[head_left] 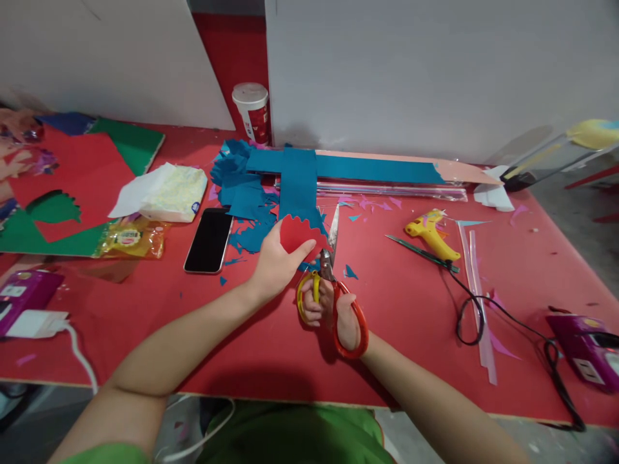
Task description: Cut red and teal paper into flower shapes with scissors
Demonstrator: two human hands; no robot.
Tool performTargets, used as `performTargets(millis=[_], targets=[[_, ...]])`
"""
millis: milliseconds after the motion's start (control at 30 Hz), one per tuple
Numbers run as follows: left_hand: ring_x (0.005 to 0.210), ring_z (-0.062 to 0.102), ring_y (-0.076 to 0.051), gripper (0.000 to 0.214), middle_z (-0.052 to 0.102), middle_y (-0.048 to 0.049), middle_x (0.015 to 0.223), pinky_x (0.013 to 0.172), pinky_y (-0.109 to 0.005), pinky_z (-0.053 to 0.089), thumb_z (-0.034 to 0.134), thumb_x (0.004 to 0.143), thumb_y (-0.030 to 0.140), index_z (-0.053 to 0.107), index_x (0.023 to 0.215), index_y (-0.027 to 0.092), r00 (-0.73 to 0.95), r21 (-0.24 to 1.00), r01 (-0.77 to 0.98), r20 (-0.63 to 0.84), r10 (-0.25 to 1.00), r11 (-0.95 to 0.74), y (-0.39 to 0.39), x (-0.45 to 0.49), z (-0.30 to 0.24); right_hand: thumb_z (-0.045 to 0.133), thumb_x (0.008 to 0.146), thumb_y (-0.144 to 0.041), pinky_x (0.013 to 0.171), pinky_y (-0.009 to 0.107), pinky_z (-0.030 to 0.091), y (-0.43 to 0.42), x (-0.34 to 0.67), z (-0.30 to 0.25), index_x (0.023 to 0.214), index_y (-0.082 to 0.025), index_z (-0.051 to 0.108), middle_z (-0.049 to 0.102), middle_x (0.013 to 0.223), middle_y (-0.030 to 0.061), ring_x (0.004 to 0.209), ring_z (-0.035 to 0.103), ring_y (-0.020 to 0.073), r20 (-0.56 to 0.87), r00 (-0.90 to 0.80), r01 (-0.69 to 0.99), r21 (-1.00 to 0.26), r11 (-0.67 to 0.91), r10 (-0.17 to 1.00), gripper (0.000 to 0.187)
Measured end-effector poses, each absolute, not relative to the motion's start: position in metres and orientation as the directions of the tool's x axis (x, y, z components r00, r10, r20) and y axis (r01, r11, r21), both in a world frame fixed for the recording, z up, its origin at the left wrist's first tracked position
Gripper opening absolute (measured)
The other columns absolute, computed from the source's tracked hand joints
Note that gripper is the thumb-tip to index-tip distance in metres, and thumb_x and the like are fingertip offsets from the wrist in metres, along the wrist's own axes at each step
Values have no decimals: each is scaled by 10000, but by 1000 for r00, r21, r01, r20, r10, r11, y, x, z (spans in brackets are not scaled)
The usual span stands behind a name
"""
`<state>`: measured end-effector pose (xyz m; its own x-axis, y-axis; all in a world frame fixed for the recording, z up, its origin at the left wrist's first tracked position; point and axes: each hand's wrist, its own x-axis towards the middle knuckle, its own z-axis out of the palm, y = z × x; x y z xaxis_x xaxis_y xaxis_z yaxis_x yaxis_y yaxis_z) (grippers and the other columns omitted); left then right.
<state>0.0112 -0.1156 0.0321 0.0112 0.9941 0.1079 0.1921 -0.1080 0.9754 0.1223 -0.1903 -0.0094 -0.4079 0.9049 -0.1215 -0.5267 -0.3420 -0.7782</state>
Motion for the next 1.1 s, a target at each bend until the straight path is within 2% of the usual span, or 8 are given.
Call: performTargets(millis=[133,333,633,867,1100], targets=[[801,636,-174,220,682,-43,885,784,-360,524,633,734,304,580,890,158,48,975,175,133,990,-139,-116,11,33,397,530,-869,390,188,170,-191,123,-11,828,-217,436,259,561,-77,435,148,59,-134,-409,-529,-771,-354,903,717],[782,634,-171,183,685,-44,871,782,-365,523,628,732,278,587,860,153,47,959,223,166,985,-172,-117,11,41,404,551,-856,383,191,178,-191,124,-8,809,-219,438,260,559,-74,434,167,64,-121,-408,-511,-791,-336,905,688],[870,634,-206,260,678,-90,963,842,-410,504,633,723,289,596,926,132,36,926,319,201,979,-201,-116,8,45,408,555,-851,385,190,164,-191,127,-6,806,-210,446,256,569,-78,429,150,56,-118,-410,-497,-802,-330,904,690],[1053,583,-255,295,668,-105,1010,916,-425,469,659,692,269,591,942,127,28,868,451,221,975,-209,-113,4,51,386,572,-850,390,200,144,-191,128,-6,826,-207,439,255,581,-79,438,129,57,-117,-412,-459,-830,-316,904,693],[854,643,-202,260,689,-65,926,815,-369,523,655,695,252,602,924,141,90,896,375,222,971,-239,-110,1,53,372,587,-846,377,196,139,-193,128,-10,835,-204,431,240,582,-84,425,125,50,-89,-424,-465,-833,-301,901,690]])
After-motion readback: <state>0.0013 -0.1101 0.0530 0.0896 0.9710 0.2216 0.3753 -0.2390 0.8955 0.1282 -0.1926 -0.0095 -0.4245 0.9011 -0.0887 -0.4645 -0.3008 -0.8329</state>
